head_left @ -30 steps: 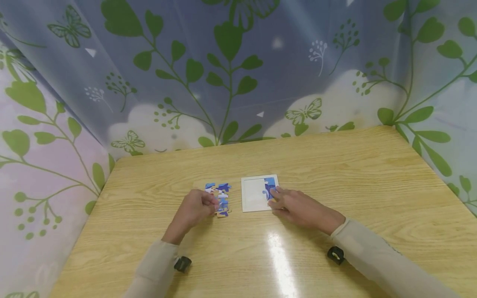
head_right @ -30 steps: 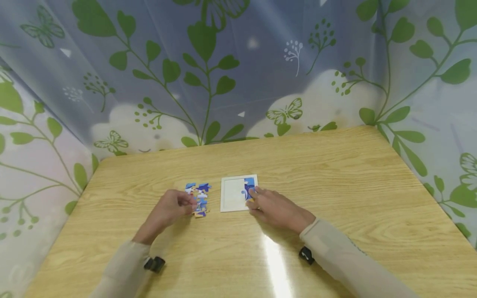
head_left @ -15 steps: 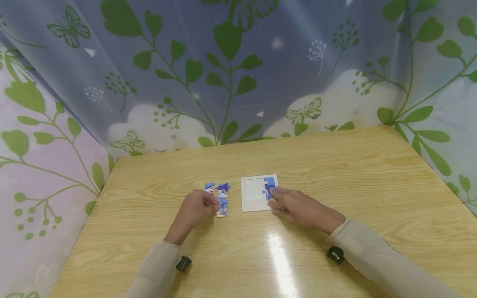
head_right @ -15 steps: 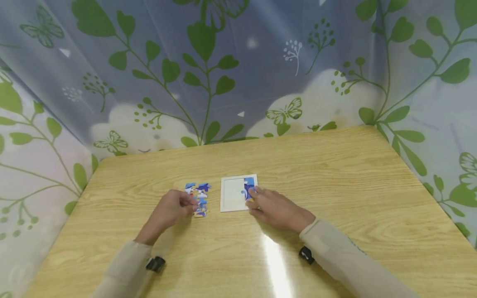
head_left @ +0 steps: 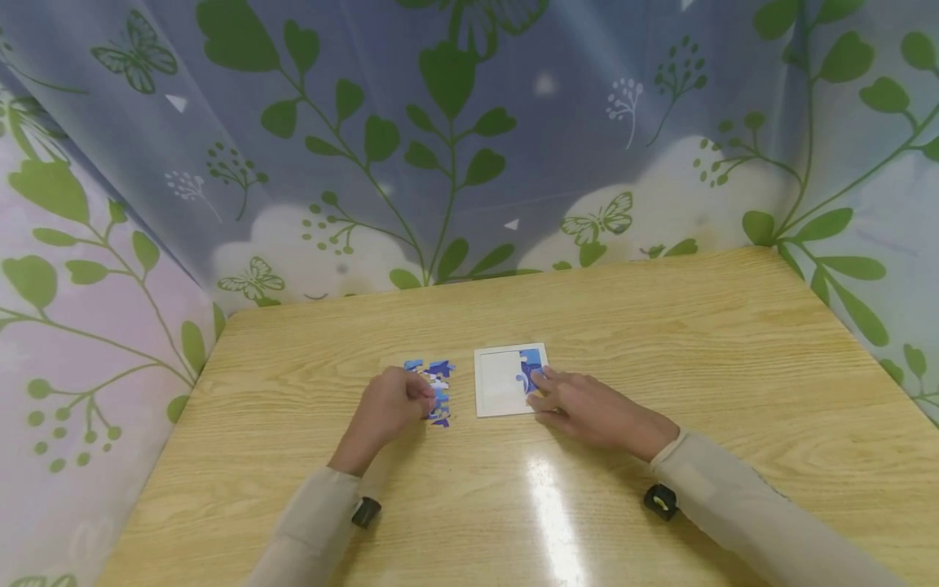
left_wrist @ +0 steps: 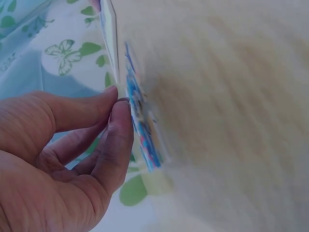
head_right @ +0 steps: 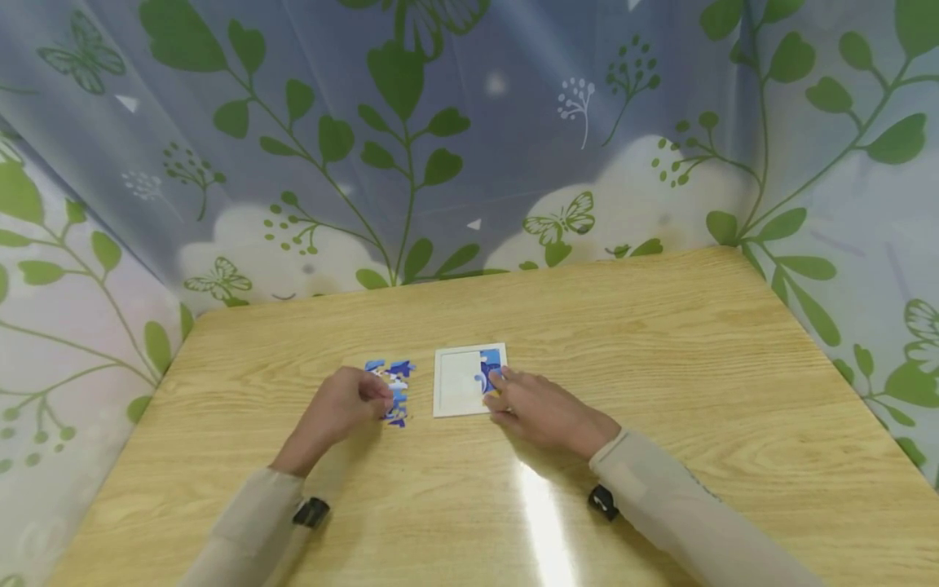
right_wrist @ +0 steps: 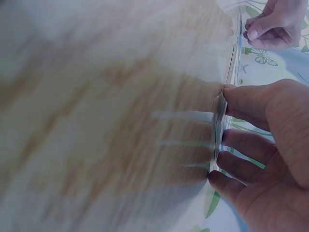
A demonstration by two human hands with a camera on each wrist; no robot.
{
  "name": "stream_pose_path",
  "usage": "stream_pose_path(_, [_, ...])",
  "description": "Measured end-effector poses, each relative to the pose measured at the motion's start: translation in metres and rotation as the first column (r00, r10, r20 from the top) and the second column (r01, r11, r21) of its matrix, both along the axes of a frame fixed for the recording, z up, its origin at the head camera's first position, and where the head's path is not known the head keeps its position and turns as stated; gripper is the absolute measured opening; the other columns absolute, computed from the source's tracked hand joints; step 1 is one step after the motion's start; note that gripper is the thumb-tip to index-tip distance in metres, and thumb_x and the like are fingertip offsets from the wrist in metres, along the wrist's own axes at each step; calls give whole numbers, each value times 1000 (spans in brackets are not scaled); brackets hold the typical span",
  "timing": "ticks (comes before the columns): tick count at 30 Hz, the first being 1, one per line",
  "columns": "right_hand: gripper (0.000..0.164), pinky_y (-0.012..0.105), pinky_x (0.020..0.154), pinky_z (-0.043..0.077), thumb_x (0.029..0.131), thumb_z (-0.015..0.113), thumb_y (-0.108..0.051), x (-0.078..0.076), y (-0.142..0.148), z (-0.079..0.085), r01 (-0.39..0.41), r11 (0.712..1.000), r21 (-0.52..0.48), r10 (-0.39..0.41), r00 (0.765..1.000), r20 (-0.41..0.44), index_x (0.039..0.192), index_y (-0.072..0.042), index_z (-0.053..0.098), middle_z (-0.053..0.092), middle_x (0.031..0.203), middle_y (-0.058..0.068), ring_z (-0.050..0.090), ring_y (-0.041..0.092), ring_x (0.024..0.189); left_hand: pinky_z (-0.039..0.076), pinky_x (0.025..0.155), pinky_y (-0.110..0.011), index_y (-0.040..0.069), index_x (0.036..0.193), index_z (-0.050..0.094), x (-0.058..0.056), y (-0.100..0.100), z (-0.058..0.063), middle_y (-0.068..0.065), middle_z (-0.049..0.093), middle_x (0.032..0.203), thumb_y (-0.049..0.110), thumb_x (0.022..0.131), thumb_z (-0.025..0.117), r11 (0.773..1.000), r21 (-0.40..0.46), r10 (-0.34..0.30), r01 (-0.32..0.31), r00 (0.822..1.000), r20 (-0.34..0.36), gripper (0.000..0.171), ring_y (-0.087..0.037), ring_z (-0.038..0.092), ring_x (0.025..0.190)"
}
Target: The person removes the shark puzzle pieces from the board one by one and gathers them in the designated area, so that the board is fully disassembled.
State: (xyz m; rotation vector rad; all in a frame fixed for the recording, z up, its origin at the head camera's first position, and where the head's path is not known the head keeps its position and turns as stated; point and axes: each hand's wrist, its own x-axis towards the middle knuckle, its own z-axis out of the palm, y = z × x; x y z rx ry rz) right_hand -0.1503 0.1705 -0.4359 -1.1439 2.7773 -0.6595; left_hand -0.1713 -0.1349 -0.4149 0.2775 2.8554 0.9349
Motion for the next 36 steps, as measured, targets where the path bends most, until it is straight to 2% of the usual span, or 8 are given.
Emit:
stream_pose_path(5, [30,57,105,43,99,65,-11,0,0,1,-5,1000,1,5,1000,0,123,6,69,50,140,35,47,53,130,55,67,-30,6,83,77,-7,13,3,1,70,76,4,83,80,999,27,-35,36,999,-18,5,-12,63,69])
stream_pose_path(10, [31,58,105,42,99,65,-12,0,-1,1,-3,1000,1,3,1000,8,124,7,68,49,141,35,47,53,131,57,72,-33,4,89,77,-15,30,6,-1,72,81,6,86,79,998,46,-46,45,999,10,4,-14,66,74])
stream_pose_path(19, [32,56,107,41,99,66,-14,-1,-1,1,17,1000,16,-17,999,34,125,7,67,47,143,34,46,51,132,57,78,-36,4,93,78,-27,60,0,-6,74,88,7,88,77,995,43,-87,87,996,-6,6,-19,69,83])
stream_pose_path(24, [31,56,106,41,100,66,-14,-1,-1,1,14,1000,19,-15,999,31,125,5,68,47,142,34,46,51,132,57,76,-34,3,95,78,-33,78,-5,-7,75,90,6,87,77,993,63,-101,101,995,-2,9,-20,69,83])
stream_pose_path(31, [29,57,105,43,100,65,-13,-2,-1,0,3,1000,27,-4,1000,21,123,2,70,48,141,34,47,51,131,56,72,-30,3,95,78,-38,100,-9,-6,75,88,6,86,79,995,48,-84,84,996,-2,9,-17,68,79])
stream_pose_path(36, [27,57,102,45,100,65,-13,-2,-1,1,-7,999,33,7,1000,-3,122,1,70,49,140,35,48,52,130,57,74,-30,3,96,78,-40,109,-10,-7,76,89,6,85,80,995,57,-80,80,997,-1,11,-17,70,81])
